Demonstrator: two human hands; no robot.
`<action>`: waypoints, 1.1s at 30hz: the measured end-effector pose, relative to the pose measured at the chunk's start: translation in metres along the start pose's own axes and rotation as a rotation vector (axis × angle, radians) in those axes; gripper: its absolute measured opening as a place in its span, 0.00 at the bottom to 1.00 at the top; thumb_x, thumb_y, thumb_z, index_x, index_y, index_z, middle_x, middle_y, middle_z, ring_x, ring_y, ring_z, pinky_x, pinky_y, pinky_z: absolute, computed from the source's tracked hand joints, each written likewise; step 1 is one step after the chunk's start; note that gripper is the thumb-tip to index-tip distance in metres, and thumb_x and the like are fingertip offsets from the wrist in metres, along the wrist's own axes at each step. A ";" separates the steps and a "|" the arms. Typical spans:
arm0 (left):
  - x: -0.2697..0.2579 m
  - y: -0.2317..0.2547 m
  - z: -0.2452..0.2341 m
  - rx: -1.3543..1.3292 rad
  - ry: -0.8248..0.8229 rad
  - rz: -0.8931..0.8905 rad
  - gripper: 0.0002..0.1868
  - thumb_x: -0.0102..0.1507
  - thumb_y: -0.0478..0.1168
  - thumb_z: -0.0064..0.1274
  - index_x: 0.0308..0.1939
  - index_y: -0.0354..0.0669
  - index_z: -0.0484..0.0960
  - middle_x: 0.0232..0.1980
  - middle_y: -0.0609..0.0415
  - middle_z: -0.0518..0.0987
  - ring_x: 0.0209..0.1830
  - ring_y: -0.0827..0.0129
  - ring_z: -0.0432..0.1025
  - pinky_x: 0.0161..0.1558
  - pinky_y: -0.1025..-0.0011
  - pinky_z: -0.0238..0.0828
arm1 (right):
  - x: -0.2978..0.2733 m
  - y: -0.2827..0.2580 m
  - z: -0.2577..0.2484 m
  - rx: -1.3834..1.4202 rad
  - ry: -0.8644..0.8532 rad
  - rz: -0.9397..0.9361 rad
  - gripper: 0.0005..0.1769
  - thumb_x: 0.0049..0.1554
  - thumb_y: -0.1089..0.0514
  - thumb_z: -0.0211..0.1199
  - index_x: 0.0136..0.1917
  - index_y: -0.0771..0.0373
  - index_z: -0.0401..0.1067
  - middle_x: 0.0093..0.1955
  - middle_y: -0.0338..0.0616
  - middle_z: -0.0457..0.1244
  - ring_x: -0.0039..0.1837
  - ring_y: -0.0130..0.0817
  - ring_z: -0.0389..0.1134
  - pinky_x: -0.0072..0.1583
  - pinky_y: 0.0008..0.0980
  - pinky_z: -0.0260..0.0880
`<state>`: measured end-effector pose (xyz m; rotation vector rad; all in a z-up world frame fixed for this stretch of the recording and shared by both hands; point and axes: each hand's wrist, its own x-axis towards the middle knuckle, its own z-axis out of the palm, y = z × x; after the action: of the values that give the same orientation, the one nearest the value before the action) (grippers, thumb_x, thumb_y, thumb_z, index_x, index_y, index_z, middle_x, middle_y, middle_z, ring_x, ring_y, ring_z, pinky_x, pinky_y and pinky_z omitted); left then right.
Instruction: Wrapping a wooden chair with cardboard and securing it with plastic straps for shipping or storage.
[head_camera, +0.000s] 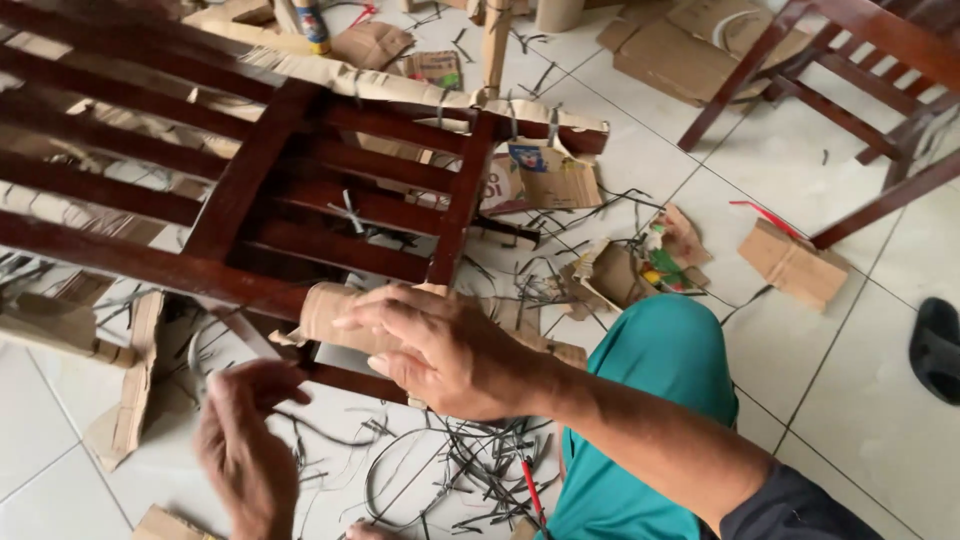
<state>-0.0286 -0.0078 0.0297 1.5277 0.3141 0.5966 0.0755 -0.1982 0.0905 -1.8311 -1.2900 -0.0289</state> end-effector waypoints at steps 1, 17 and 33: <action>-0.005 0.012 0.003 0.206 0.037 0.021 0.28 0.78 0.48 0.30 0.33 0.39 0.80 0.32 0.53 0.78 0.32 0.69 0.71 0.42 0.74 0.69 | -0.006 0.000 -0.002 0.009 0.035 -0.006 0.31 0.60 0.69 0.64 0.73 0.65 0.58 0.69 0.54 0.61 0.68 0.47 0.67 0.68 0.39 0.72; -0.031 0.029 0.065 0.487 -0.267 0.450 0.20 0.65 0.53 0.47 0.42 0.39 0.83 0.43 0.50 0.84 0.47 0.66 0.80 0.49 0.71 0.78 | -0.088 0.067 -0.104 0.193 0.102 0.139 0.11 0.60 0.73 0.52 0.42 0.63 0.72 0.56 0.47 0.71 0.47 0.32 0.71 0.53 0.30 0.77; -0.015 -0.007 0.114 0.628 -0.162 0.475 0.12 0.69 0.40 0.53 0.51 0.37 0.81 0.57 0.45 0.82 0.62 0.57 0.75 0.61 0.65 0.72 | -0.449 0.299 -0.220 -0.143 0.793 1.465 0.33 0.49 0.77 0.38 0.56 0.60 0.76 0.45 0.47 0.69 0.44 0.39 0.67 0.41 0.40 0.69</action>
<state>0.0230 -0.1109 0.0249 2.2742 -0.0017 0.7804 0.1942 -0.7048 -0.1720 -2.1250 0.7093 -0.0411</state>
